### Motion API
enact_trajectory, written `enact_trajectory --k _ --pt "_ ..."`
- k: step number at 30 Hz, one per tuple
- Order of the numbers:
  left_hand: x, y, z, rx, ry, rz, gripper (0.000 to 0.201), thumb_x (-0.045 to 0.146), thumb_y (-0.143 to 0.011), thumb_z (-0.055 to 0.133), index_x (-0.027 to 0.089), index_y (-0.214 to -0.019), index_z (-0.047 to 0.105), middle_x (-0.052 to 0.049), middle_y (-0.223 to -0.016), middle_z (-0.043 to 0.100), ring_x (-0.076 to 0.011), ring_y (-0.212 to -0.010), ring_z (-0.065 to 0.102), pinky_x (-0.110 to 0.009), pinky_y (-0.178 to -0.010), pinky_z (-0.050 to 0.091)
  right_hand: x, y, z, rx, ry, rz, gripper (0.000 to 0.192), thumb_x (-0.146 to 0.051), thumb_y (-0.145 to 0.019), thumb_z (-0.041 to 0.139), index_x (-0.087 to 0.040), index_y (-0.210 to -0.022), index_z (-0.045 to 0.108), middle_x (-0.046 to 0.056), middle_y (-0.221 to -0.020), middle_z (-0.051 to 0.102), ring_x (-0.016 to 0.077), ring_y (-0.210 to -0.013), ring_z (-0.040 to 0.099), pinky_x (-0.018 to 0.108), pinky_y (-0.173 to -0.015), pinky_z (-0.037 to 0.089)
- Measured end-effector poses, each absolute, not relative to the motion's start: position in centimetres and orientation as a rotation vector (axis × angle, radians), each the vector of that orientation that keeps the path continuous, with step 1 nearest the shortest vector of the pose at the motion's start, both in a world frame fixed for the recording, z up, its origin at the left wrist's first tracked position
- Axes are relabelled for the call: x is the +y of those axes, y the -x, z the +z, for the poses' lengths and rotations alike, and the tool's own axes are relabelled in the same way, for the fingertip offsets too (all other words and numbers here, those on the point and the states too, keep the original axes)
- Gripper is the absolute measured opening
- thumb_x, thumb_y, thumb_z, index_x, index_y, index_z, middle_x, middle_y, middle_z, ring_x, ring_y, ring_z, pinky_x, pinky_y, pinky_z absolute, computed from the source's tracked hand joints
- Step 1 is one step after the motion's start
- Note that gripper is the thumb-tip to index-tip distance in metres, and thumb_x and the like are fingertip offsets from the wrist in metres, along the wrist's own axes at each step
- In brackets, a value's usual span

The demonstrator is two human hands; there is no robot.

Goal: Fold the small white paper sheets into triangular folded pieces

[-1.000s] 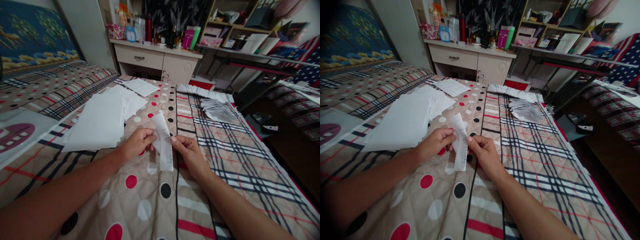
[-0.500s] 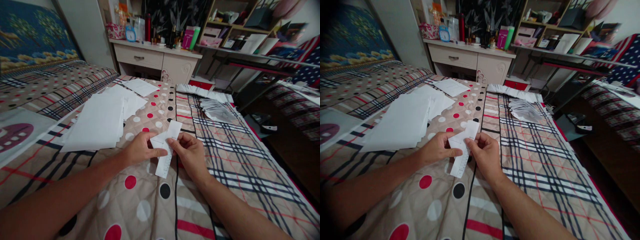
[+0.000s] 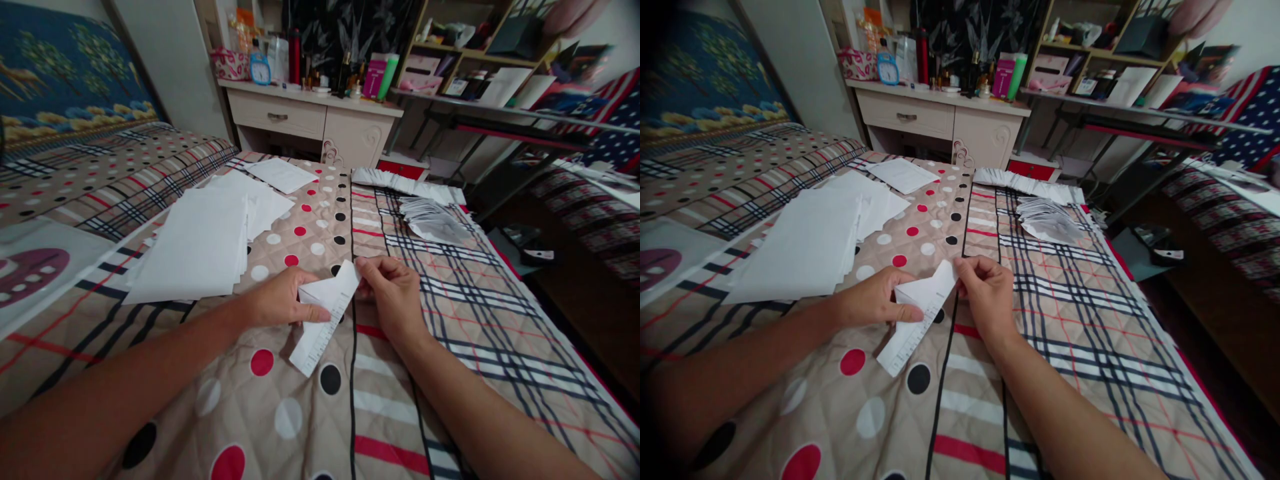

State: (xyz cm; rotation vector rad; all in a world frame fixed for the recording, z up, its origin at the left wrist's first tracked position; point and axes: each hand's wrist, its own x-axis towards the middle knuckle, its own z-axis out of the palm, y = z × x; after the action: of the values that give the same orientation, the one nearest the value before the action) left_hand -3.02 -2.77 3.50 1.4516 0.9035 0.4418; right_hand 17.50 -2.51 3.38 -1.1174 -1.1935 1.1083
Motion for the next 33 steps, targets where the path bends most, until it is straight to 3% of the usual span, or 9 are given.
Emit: enact_trajectory --k 3,7,13,24,33 --pt "-2.8 2.8 3.1 0.944 -1.400 0.507 0.044 0.046 -0.070 0.078 0.008 -0.085 0.062 -0.006 -0.073 0.063 -0.0106 -0.058 0.056 -0.015 -0.048 0.042 -1.9 -17.9 3.1 -1.036 1.057 1.129 0.035 -0.038 -0.078 0.076 -0.012 -0.066 0.058 0.001 -0.060 0.054 0.0069 -0.050 0.046 0.017 -0.048 0.037" --pt "-2.7 2.5 2.5 0.987 -1.246 0.672 0.061 0.063 -0.071 0.073 0.008 -0.094 0.060 -0.006 -0.072 0.062 -0.0091 -0.053 0.053 -0.015 -0.046 0.040 -2.7 -17.2 2.9 -1.094 0.997 1.443 0.036 -0.047 -0.080 0.074 -0.013 -0.078 0.061 0.002 -0.067 0.056 0.0076 -0.052 0.047 0.018 -0.051 0.039" --pt "-2.7 2.4 2.2 1.012 -1.253 0.699 0.066 0.072 -0.073 0.067 0.009 -0.091 0.058 -0.006 -0.068 0.059 -0.0080 -0.051 0.051 -0.014 -0.045 0.038 -3.8 -16.2 2.7 -1.209 0.926 1.572 0.040 -0.050 -0.088 0.066 -0.013 -0.078 0.058 0.002 -0.067 0.055 0.0084 -0.055 0.047 0.019 -0.054 0.040" --pt "-2.6 2.1 1.8 0.992 -1.230 0.707 0.069 0.078 -0.073 0.062 0.010 -0.081 0.054 -0.004 -0.062 0.055 -0.0059 -0.048 0.046 -0.012 -0.042 0.033 -3.9 -16.2 2.8 -1.185 0.986 1.616 0.047 -0.061 -0.086 0.063 -0.015 -0.080 0.060 0.004 -0.070 0.056 0.0119 -0.059 0.050 0.023 -0.058 0.044" --pt "-2.5 2.0 1.5 1.036 -1.146 0.882 0.063 0.073 -0.076 0.063 0.011 -0.087 0.054 -0.002 -0.062 0.053 -0.0065 -0.046 0.045 -0.014 -0.041 0.033 -4.2 -16.1 3.0 -1.307 0.974 1.536 0.037 -0.048 -0.088 0.065 -0.013 -0.078 0.059 0.001 -0.066 0.052 0.0080 -0.057 0.047 0.017 -0.054 0.040"
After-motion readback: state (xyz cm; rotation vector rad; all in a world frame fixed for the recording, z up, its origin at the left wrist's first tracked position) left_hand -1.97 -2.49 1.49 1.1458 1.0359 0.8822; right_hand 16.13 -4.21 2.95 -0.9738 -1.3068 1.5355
